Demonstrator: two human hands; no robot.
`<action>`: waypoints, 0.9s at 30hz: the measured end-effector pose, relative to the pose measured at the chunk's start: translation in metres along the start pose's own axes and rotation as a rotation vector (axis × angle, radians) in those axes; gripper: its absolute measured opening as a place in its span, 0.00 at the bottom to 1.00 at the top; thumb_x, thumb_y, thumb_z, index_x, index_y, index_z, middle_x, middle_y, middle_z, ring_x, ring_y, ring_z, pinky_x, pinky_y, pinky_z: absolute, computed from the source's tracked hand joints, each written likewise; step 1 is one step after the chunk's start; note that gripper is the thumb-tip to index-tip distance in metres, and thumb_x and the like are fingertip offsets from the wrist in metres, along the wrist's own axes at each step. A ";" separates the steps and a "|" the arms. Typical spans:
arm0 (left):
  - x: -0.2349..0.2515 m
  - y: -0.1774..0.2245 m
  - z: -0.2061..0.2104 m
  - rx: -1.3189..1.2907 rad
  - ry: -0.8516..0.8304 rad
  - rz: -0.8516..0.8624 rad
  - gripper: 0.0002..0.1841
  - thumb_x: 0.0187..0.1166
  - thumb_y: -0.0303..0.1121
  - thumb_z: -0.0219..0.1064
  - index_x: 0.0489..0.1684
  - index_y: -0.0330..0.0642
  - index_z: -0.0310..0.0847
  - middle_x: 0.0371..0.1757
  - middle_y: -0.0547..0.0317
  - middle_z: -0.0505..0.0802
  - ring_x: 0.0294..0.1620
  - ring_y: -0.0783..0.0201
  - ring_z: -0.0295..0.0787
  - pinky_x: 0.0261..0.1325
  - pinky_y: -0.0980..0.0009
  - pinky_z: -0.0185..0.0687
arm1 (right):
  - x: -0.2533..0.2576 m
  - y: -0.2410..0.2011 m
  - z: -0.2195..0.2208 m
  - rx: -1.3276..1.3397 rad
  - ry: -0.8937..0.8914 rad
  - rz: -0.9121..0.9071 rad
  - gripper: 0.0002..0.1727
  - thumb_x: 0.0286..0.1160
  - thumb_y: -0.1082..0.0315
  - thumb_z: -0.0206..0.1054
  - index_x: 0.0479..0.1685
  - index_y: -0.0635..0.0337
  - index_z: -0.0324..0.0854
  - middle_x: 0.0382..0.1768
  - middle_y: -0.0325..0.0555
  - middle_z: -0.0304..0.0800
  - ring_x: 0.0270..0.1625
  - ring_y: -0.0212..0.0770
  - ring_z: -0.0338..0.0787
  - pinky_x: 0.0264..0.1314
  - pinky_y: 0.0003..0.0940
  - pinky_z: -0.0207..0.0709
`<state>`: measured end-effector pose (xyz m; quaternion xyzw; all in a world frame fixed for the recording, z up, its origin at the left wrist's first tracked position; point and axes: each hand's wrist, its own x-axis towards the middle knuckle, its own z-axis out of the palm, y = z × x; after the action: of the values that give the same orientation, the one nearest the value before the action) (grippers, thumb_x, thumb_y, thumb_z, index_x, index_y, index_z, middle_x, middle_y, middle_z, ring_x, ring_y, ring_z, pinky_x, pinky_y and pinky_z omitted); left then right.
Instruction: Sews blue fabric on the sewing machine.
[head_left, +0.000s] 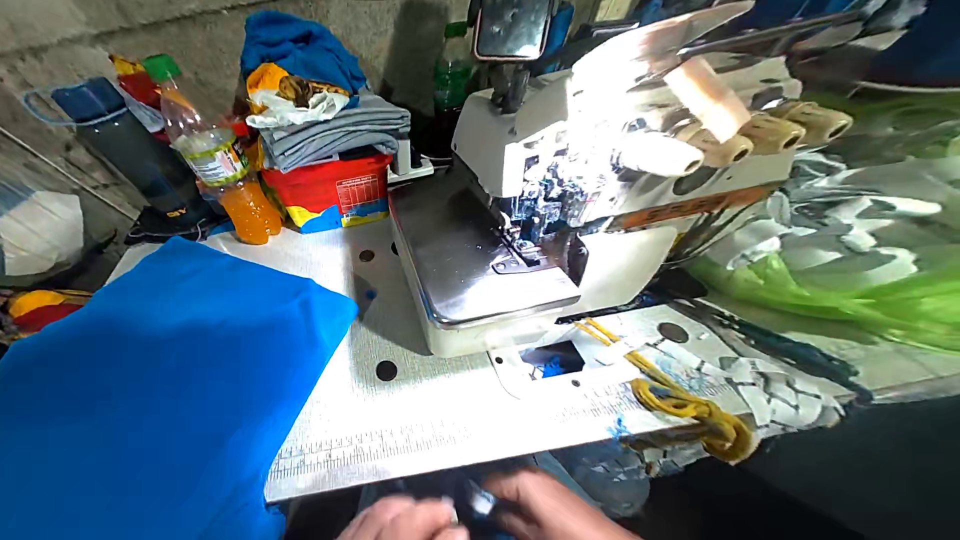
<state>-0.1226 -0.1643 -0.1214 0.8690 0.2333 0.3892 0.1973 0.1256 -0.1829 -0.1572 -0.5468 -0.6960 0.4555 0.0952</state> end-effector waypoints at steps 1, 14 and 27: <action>0.011 0.002 0.001 -0.032 -0.064 -0.028 0.19 0.86 0.42 0.65 0.62 0.33 0.79 0.59 0.38 0.91 0.63 0.52 0.89 0.69 0.63 0.82 | -0.011 -0.021 -0.012 -0.030 0.060 -0.198 0.09 0.79 0.74 0.63 0.40 0.71 0.87 0.31 0.65 0.90 0.38 0.66 0.92 0.43 0.67 0.81; 0.088 -0.012 -0.149 0.378 0.224 -0.058 0.10 0.81 0.42 0.65 0.52 0.54 0.87 0.45 0.75 0.91 0.47 0.82 0.87 0.52 0.80 0.84 | -0.015 -0.129 -0.075 0.355 0.443 -0.706 0.08 0.75 0.70 0.71 0.44 0.67 0.80 0.37 0.38 0.89 0.41 0.17 0.86 0.46 0.15 0.81; 0.066 0.005 -0.083 -0.576 0.059 -0.915 0.16 0.92 0.37 0.52 0.47 0.34 0.80 0.30 0.66 0.84 0.26 0.78 0.81 0.31 0.79 0.80 | 0.039 -0.148 -0.022 0.259 0.469 -0.606 0.17 0.82 0.68 0.64 0.52 0.81 0.82 0.43 0.60 0.92 0.47 0.33 0.91 0.58 0.26 0.81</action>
<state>-0.1462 -0.1185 -0.0288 0.5781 0.4773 0.3361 0.5701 0.0253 -0.1362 -0.0497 -0.3895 -0.7220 0.3534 0.4496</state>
